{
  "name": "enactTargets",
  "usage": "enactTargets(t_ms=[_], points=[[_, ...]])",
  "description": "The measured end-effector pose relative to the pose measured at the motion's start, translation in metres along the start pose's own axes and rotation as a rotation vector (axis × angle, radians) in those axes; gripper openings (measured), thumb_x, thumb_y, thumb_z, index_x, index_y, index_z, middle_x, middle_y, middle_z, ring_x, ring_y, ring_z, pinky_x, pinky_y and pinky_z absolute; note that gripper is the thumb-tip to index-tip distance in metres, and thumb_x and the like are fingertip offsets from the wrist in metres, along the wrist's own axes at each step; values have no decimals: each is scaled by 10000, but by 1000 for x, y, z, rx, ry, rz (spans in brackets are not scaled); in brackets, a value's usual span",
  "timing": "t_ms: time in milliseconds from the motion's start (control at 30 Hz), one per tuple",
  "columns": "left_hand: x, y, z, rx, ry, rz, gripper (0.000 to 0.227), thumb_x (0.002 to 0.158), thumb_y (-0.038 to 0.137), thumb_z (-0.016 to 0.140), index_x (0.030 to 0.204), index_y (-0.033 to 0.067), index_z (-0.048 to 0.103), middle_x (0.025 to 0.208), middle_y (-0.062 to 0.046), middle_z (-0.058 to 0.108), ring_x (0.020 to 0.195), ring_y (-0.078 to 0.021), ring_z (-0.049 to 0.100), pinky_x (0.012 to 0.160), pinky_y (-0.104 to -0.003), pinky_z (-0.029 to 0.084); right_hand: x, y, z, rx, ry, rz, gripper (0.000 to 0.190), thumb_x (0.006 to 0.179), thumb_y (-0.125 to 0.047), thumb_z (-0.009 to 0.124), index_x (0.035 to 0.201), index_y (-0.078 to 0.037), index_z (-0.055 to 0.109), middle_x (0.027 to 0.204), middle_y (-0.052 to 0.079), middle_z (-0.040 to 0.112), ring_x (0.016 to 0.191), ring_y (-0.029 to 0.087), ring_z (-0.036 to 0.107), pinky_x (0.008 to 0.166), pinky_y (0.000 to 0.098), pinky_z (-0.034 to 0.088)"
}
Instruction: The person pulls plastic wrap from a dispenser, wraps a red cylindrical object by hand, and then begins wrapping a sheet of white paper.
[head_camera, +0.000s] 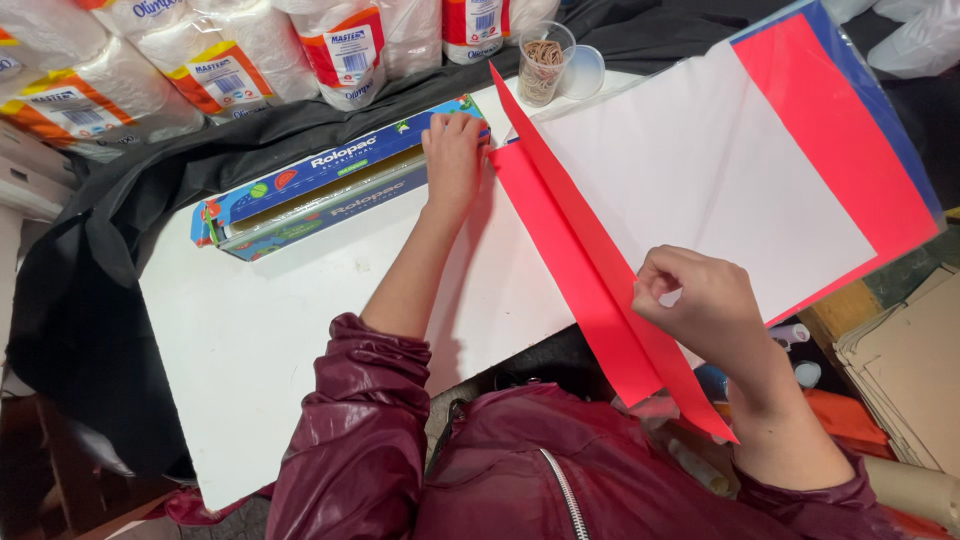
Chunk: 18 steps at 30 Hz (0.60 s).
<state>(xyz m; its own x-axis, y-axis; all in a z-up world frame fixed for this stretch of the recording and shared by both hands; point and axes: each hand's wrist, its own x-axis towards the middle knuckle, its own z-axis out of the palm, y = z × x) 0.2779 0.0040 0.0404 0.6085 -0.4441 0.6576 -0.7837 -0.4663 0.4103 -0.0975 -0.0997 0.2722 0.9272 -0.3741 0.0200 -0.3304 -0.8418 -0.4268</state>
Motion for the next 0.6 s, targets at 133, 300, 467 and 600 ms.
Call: enactTargets(t_ms=[133,300,467,600], points=[[10,-13,35,219,-11,182,273,742,190,866,950,140,696,900,-19,595,1008,-234,513,832,-393,396,1,3,0,61,-15,16,161,839,-91,820,728,-94,704,614,29,680,714,221,710,783,347,603],[11,-24,24,232,109,280,195,906,266,750,880,139,604,796,-28,488,923,-223,490,775,-376,362,8,6,0,96,19,-34,173,827,-76,852,722,-90,715,610,35,685,703,218,709,799,345,603],[-12,-19,-78,252,37,216,178,887,26,718,834,108,569,775,-29,479,873,-279,461,733,-412,329,15,6,-5,100,-102,115,110,839,-162,665,731,-155,647,726,-72,685,763,82,644,810,262,462],[-36,-53,-126,288,50,176,163,925,18,748,873,130,643,772,12,526,875,-252,470,739,-399,331,20,13,-7,183,-109,213,71,800,-61,666,742,-97,685,758,-17,707,818,103,649,813,274,450]])
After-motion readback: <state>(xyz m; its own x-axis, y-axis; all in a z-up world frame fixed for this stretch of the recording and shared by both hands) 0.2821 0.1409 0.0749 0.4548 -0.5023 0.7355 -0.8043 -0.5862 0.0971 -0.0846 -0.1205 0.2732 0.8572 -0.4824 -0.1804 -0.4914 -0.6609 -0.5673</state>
